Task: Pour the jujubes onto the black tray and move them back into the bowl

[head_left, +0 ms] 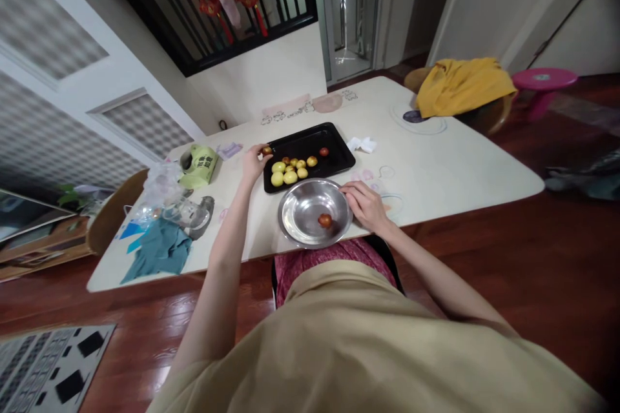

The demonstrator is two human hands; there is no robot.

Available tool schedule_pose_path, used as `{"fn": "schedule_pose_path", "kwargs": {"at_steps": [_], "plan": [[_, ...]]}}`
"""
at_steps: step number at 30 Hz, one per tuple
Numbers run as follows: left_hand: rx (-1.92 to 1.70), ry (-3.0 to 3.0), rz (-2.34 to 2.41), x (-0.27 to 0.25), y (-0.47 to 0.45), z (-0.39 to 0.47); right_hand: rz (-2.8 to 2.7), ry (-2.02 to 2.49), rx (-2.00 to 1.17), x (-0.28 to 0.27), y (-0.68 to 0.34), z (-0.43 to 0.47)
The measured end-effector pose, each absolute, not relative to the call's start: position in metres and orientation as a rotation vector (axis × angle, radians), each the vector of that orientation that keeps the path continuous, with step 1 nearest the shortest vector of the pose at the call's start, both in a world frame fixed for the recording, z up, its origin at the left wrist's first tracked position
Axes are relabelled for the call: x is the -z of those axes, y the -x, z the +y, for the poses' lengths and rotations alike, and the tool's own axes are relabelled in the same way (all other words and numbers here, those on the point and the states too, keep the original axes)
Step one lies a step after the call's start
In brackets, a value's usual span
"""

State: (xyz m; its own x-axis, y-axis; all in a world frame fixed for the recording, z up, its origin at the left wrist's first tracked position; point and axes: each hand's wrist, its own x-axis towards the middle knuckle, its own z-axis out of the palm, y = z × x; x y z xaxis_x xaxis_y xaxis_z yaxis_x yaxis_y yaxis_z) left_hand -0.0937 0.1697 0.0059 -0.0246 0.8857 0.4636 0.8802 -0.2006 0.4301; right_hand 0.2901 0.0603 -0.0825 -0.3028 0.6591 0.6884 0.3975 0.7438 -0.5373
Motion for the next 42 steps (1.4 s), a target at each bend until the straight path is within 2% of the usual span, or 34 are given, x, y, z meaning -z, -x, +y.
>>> {"fn": "schedule_pose_path", "kwargs": {"at_steps": [2, 4, 11, 22, 35, 42], "plan": [[-1.295, -2.172, 1.805, -0.009, 0.085, 0.143, -1.942, 0.821, -0.336, 0.082, -0.291, 0.060], [-1.372, -2.178, 1.640, -0.010, 0.068, 0.109, -1.952, 0.831, -0.353, 0.081, -0.291, 0.060], [-1.242, -2.240, 1.385, 0.006, -0.002, 0.019, -1.959, 0.827, -0.354, 0.081, -0.293, 0.060], [-0.726, -2.472, 1.199, 0.029, -0.027, 0.029, -1.960, 0.842, -0.346, 0.080, -0.294, 0.060], [-0.625, -2.458, 1.088, 0.037, -0.050, 0.041, -1.968, 0.824, -0.342, 0.081, -0.294, 0.062], [-0.683, -2.472, 1.075, 0.036, -0.042, 0.036, -1.968, 0.806, -0.332, 0.083, -0.294, 0.063]]}}
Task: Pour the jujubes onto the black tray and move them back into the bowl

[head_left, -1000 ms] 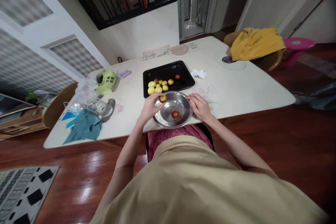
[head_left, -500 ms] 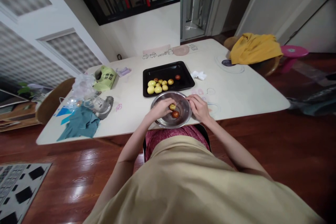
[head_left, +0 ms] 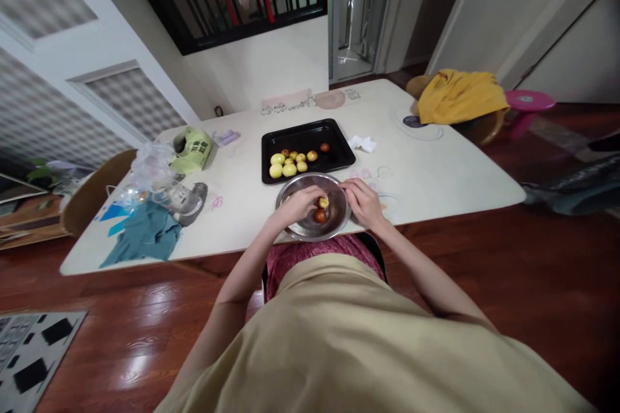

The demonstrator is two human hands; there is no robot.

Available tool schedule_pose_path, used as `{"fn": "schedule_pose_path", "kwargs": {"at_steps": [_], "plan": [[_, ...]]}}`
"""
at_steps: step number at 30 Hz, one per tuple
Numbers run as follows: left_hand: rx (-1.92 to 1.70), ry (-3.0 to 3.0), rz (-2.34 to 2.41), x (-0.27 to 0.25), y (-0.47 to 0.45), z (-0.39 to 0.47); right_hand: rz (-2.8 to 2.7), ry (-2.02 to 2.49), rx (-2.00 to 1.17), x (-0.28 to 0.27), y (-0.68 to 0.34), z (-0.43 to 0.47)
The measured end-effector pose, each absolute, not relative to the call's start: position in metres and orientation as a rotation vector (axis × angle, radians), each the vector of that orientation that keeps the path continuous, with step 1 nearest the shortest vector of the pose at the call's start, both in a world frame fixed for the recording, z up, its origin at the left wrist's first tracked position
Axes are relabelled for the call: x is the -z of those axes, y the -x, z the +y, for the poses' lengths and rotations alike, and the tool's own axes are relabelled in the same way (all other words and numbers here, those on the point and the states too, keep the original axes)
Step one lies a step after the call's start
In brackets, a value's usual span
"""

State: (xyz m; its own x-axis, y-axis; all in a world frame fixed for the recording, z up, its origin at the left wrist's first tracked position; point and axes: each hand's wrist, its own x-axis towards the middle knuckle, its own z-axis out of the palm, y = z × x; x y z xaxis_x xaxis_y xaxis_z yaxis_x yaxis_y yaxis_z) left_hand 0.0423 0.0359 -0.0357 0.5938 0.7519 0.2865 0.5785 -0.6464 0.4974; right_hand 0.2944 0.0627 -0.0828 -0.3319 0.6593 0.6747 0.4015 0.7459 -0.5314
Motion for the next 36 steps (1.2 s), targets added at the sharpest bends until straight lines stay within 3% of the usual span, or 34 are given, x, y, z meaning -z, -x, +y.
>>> {"fn": "schedule_pose_path", "kwargs": {"at_steps": [5, 13, 21, 28, 36], "plan": [[-0.824, -2.434, 1.109, 0.026, -0.024, 0.026, -1.947, 0.767, -0.299, 0.085, -0.295, 0.064], [-1.542, -2.032, 1.233, 0.057, 0.005, -0.001, -1.919, 0.760, -0.316, 0.085, -0.293, 0.064], [-1.415, -2.133, 1.133, 0.070, 0.005, -0.008, -1.874, 0.805, -0.323, 0.076, -0.292, 0.090], [-1.422, -2.169, 1.094, 0.072, 0.002, -0.005, -2.128, 0.830, -0.254, 0.054, -0.269, 0.177], [-1.380, -2.188, 1.109, 0.073, 0.002, -0.006, -2.344, 1.106, -0.172, 0.065, -0.236, 0.253]]}}
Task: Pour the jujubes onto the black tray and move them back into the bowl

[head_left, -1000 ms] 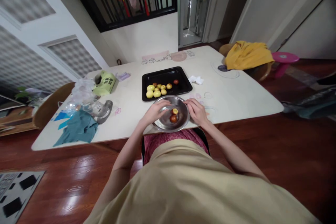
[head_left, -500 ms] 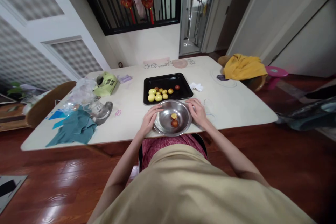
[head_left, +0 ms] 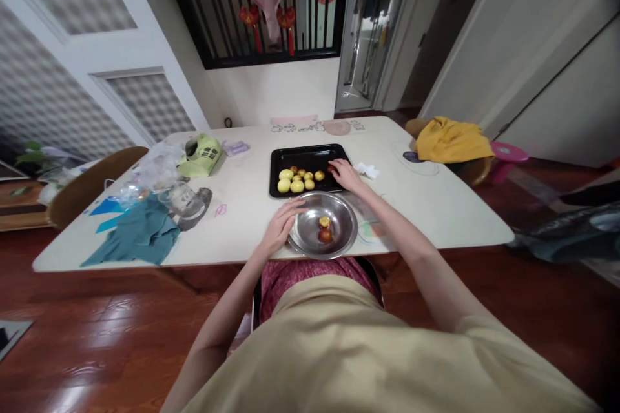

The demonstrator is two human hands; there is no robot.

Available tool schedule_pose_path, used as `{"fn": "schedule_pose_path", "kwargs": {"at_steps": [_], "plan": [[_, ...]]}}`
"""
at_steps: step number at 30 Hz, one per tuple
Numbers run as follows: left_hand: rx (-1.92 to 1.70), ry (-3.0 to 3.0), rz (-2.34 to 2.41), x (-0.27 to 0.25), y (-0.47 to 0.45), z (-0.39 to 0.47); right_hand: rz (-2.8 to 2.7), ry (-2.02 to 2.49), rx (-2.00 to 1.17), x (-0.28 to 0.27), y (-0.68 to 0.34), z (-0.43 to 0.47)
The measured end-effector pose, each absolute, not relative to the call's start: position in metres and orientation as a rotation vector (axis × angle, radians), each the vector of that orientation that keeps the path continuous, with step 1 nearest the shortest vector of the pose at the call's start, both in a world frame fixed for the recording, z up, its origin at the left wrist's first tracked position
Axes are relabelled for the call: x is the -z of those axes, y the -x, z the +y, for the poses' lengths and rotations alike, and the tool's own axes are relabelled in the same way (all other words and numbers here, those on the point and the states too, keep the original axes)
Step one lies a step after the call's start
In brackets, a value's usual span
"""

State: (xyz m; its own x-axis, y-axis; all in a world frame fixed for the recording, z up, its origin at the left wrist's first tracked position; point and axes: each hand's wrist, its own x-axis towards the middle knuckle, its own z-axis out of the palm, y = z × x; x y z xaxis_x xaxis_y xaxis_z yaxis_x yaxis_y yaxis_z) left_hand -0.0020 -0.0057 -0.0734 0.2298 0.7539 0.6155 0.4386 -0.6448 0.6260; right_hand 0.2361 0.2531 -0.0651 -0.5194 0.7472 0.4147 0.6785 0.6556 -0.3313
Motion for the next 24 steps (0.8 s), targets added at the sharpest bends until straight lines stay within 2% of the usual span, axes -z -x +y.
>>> {"fn": "schedule_pose_path", "kwargs": {"at_steps": [13, 18, 24], "plan": [[-1.381, -2.181, 1.128, 0.073, 0.002, -0.006, -2.318, 1.080, -0.278, 0.055, -0.240, 0.241], [-1.394, -2.173, 1.132, 0.070, 0.000, -0.008, -2.145, 0.768, -0.402, 0.028, -0.253, 0.177], [-1.445, -2.177, 1.154, 0.069, -0.001, -0.010, -2.351, 0.527, -0.575, 0.015, -0.250, 0.090]]}}
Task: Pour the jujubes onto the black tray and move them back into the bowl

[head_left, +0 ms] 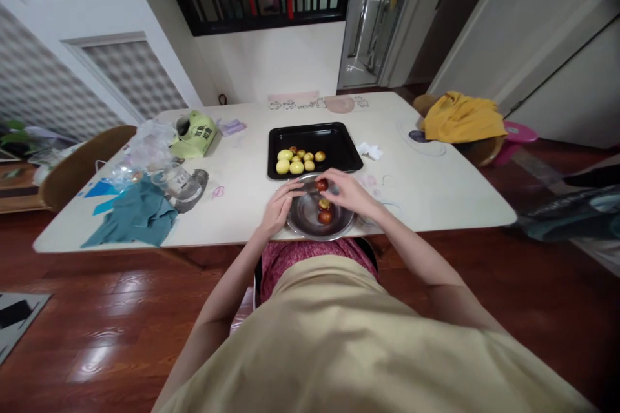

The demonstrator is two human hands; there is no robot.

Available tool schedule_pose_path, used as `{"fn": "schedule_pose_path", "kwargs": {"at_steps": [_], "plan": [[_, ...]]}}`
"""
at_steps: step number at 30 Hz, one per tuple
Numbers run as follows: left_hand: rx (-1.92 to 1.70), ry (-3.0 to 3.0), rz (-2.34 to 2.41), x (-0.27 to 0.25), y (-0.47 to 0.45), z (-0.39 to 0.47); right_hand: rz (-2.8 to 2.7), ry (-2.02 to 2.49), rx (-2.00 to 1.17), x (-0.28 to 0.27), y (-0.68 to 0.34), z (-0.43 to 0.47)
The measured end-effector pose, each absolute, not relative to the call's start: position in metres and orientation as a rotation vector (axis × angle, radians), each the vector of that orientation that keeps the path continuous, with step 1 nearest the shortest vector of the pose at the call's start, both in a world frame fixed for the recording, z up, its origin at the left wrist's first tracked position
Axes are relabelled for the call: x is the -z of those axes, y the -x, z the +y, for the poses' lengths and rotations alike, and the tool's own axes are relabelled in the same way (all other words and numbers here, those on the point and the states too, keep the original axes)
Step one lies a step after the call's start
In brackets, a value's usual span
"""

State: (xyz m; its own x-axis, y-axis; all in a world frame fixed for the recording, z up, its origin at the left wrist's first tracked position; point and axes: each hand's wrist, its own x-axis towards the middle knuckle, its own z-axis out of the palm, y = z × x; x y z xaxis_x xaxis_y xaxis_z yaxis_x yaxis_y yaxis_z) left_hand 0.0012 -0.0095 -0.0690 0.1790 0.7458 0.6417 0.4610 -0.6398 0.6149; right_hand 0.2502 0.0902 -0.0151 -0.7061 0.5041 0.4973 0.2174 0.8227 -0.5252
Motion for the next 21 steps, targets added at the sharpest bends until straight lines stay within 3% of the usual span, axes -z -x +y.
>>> {"fn": "schedule_pose_path", "kwargs": {"at_steps": [21], "plan": [[-1.454, -2.194, 1.188, 0.070, 0.000, -0.009, -2.635, 0.648, -0.497, 0.046, -0.229, 0.084]]}}
